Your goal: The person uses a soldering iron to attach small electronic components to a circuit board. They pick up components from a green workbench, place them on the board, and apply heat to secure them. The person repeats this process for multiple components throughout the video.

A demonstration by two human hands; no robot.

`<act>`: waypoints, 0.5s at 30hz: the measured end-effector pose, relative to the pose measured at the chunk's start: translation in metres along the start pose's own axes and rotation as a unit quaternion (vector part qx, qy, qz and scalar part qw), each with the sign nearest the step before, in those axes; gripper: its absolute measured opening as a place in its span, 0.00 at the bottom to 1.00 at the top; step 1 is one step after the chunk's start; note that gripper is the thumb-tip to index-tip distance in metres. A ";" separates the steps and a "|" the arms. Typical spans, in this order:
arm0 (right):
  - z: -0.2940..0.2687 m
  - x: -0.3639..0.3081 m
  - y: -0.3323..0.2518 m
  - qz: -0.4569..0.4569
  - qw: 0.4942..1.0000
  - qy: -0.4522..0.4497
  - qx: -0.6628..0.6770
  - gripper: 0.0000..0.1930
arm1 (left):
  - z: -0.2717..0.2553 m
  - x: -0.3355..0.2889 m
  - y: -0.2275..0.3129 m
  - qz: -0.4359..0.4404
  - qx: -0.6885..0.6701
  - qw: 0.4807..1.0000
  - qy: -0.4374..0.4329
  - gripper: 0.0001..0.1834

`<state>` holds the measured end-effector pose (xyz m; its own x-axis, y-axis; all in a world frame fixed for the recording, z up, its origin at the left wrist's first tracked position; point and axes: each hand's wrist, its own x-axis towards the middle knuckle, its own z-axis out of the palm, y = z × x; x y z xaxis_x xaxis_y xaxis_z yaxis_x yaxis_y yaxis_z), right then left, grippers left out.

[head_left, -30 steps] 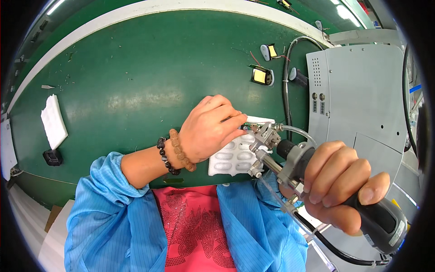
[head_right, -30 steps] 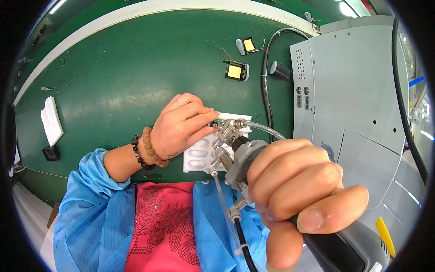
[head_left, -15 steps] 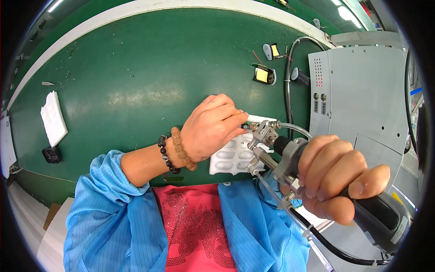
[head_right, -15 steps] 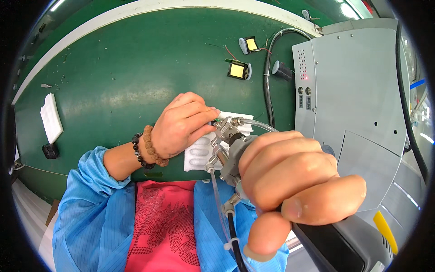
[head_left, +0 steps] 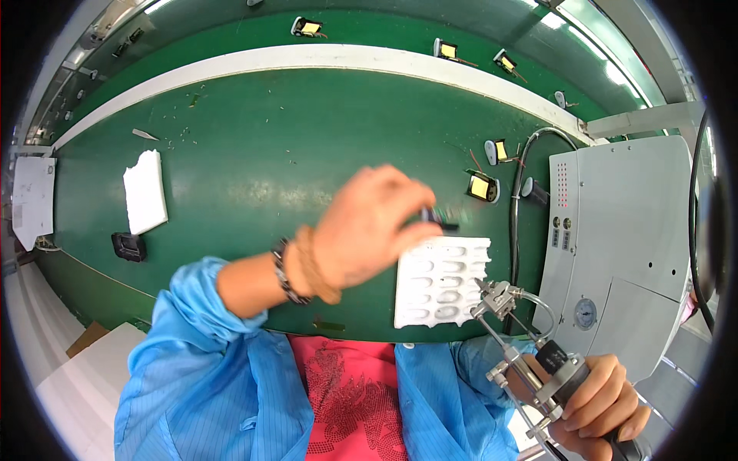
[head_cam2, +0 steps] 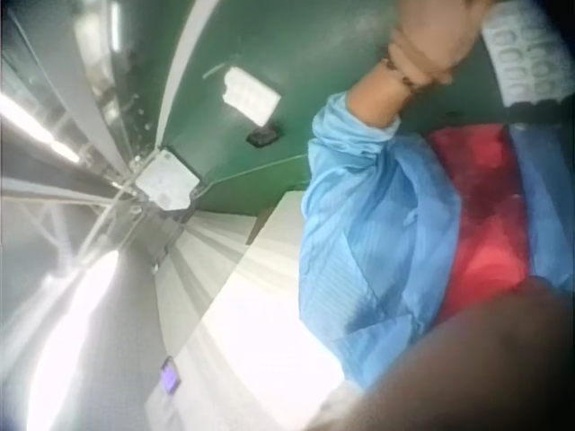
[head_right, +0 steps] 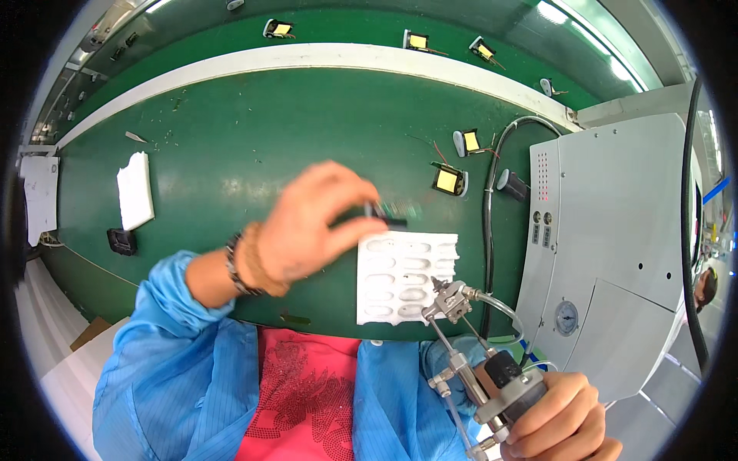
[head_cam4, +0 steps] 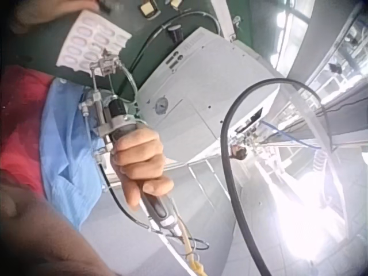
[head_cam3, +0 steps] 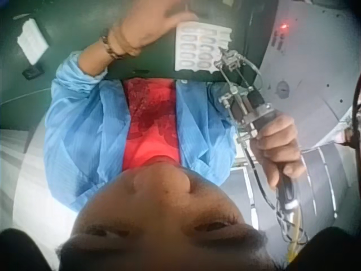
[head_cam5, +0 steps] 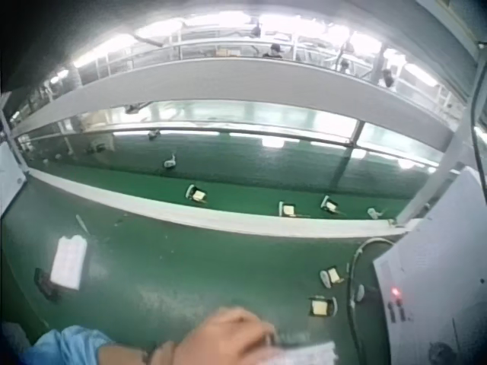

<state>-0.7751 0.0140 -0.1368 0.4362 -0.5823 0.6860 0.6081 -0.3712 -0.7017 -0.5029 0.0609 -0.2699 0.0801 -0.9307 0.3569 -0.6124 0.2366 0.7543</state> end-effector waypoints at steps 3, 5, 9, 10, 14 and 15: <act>0.004 0.003 0.010 0.017 1.000 -0.005 -0.021 0.18 | -0.043 0.056 -0.034 -0.034 0.094 0.995 -0.005 0.15; 0.010 0.007 0.018 0.033 0.999 -0.004 -0.024 0.18 | -0.071 0.100 -0.090 -0.037 0.145 0.982 0.111 0.18; 0.013 0.009 0.028 0.005 1.000 -0.003 -0.005 0.18 | -0.128 0.144 -0.167 -0.131 0.223 0.951 0.168 0.15; 0.008 0.010 0.028 0.000 1.000 -0.025 0.001 0.18 | -0.134 0.143 -0.195 -0.086 0.268 0.955 0.094 0.16; 0.005 0.003 0.034 0.002 1.000 0.023 -0.020 0.18 | -0.162 0.127 -0.234 -0.082 0.294 0.937 -0.169 0.25; 0.005 0.001 0.036 -0.011 0.999 0.043 -0.025 0.19 | -0.161 0.123 -0.246 -0.026 0.292 0.947 -0.131 0.26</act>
<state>-0.7497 0.0035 -0.1604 0.3623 -0.6329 0.6842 0.5821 -0.4197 -0.6964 -0.2158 -0.0666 -0.3223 -0.0297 -0.9922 0.1213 -0.9497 0.0659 0.3062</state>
